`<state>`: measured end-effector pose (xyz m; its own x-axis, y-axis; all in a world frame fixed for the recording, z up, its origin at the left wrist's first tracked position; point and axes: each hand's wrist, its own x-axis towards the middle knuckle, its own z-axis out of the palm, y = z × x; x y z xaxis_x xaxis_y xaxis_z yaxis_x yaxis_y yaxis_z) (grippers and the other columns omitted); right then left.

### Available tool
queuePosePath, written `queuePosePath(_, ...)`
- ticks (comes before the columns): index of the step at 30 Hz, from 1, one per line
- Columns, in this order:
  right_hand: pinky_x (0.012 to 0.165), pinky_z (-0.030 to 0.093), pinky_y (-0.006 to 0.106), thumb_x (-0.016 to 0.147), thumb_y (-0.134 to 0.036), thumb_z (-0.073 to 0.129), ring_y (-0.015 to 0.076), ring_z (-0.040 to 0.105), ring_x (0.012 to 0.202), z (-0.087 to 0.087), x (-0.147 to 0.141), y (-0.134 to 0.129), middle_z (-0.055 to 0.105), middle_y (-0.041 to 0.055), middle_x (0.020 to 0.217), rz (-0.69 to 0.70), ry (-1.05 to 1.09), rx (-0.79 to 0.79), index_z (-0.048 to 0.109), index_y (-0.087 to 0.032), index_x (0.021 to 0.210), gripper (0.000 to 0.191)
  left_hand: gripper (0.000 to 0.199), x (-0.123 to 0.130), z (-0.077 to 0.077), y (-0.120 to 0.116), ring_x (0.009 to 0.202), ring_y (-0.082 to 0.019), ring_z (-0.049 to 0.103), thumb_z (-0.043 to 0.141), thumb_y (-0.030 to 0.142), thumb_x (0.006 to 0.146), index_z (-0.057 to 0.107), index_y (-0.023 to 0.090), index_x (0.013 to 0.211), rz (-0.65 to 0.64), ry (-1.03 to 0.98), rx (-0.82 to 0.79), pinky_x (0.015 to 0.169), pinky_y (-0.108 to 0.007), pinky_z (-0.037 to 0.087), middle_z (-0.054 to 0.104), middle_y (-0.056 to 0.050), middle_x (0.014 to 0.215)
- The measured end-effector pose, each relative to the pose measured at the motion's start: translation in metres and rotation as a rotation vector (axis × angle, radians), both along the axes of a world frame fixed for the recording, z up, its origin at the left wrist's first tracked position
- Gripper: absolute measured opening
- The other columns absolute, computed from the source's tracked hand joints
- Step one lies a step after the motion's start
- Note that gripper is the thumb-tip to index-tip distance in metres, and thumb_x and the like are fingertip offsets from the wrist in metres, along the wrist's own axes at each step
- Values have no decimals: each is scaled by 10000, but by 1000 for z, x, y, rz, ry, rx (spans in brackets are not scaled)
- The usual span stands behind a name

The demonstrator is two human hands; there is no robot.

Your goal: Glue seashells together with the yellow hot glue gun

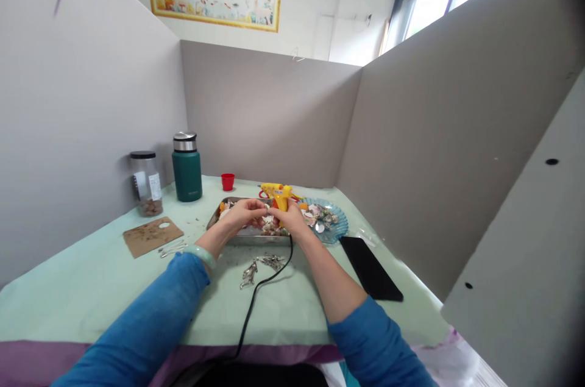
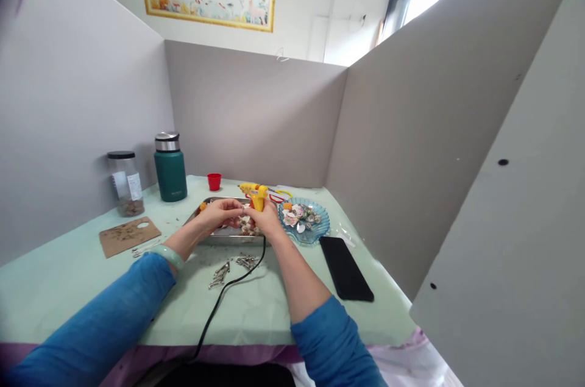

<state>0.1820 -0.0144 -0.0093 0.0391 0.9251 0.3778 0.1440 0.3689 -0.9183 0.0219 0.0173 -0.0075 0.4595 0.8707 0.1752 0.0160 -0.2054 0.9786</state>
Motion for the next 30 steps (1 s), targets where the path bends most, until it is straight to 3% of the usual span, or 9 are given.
queuePosePath(8,382,388,214,679,-338,615,98,474,403,-3,6,4,549,-35,560,-21,-27,-5,533,-175,817,228,287,-5,2,7,529,-107,588,729,343,623,562,147,749,138,-59,53,535,-236,479,634,-16,678)
queuePosePath(16,391,381,205,719,-468,600,61,436,409,1,11,0,612,-4,707,158,90,8,550,-163,870,345,324,-23,4,16,481,-88,555,720,337,603,541,149,797,238,-150,61,500,-226,458,617,11,671)
queuePosePath(30,376,341,207,718,-489,630,79,414,410,-6,7,-2,501,-35,552,227,-15,-38,539,-184,751,320,399,-32,5,18,456,-81,550,755,339,555,521,145,814,278,-195,91,496,-232,469,620,16,664)
